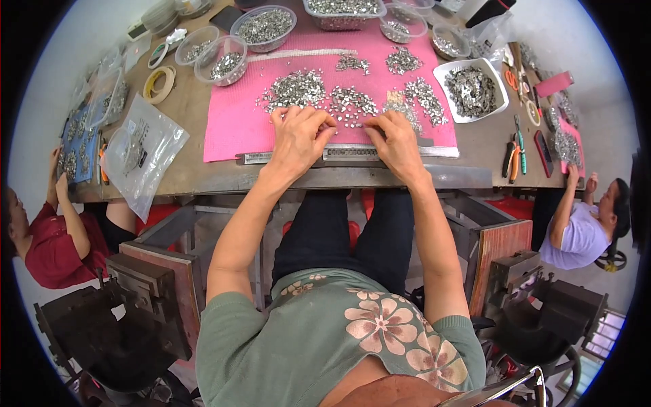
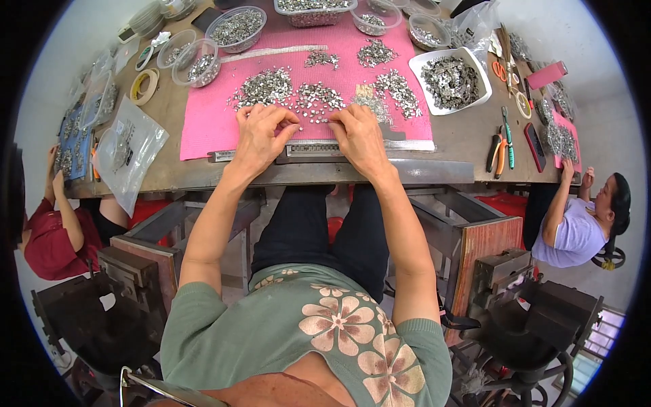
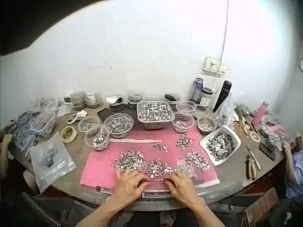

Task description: The person positions a metal mold into a press machine and turns the handwheel. Then, the person places small metal pieces one by one into the slot of the metal mold on the table by hand.

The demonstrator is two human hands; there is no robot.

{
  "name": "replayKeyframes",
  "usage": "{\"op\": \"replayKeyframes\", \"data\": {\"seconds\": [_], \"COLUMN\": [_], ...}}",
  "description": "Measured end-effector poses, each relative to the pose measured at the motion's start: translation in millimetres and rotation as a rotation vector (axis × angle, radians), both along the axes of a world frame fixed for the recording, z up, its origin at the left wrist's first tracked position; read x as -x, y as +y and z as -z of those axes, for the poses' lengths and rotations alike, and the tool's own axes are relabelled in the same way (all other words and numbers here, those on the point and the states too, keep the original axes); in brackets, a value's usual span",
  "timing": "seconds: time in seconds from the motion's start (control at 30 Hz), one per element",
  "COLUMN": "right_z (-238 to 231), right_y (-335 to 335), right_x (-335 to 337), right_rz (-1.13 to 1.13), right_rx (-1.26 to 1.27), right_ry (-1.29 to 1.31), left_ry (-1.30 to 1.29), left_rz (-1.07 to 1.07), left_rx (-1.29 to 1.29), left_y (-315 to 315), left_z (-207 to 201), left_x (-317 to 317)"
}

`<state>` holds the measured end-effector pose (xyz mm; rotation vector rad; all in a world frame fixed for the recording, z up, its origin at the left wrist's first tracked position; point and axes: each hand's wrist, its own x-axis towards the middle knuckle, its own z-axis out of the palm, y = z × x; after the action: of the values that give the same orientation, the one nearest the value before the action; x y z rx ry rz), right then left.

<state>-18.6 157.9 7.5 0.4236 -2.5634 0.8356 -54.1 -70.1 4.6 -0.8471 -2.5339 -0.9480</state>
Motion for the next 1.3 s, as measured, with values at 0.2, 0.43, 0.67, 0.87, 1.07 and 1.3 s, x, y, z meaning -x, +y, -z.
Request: {"op": "replayKeyframes", "data": {"seconds": [0.2, 0.43, 0.67, 0.87, 1.07, 1.3], "right_z": [13, 18, 18, 20, 25, 22], "right_y": [-7, -7, -7, -9, -11, -10], "right_x": [7, 10, 10, 9, 9, 11], "right_rz": [0.011, 0.022, 0.020, 0.027, 0.050, 0.014], "right_rx": [-0.010, -0.013, 0.017, 0.046, 0.005, -0.016], "right_ry": [-0.032, -0.015, -0.028, -0.028, 0.030, 0.036], "left_ry": [-0.023, 0.001, 0.042, 0.018, 0.080, 0.121], "left_rz": [-0.049, -0.078, -0.102, -0.128, -0.177, -0.214], "left_rx": [0.057, 0.045, 0.086, 0.018, -0.005, 0.019], "left_y": [10, 11, 13, 30, 36, 40], "left_z": [9, 12, 13, 17, 22, 24], "left_x": [-2, -4, -7, -2, -2, -4]}}
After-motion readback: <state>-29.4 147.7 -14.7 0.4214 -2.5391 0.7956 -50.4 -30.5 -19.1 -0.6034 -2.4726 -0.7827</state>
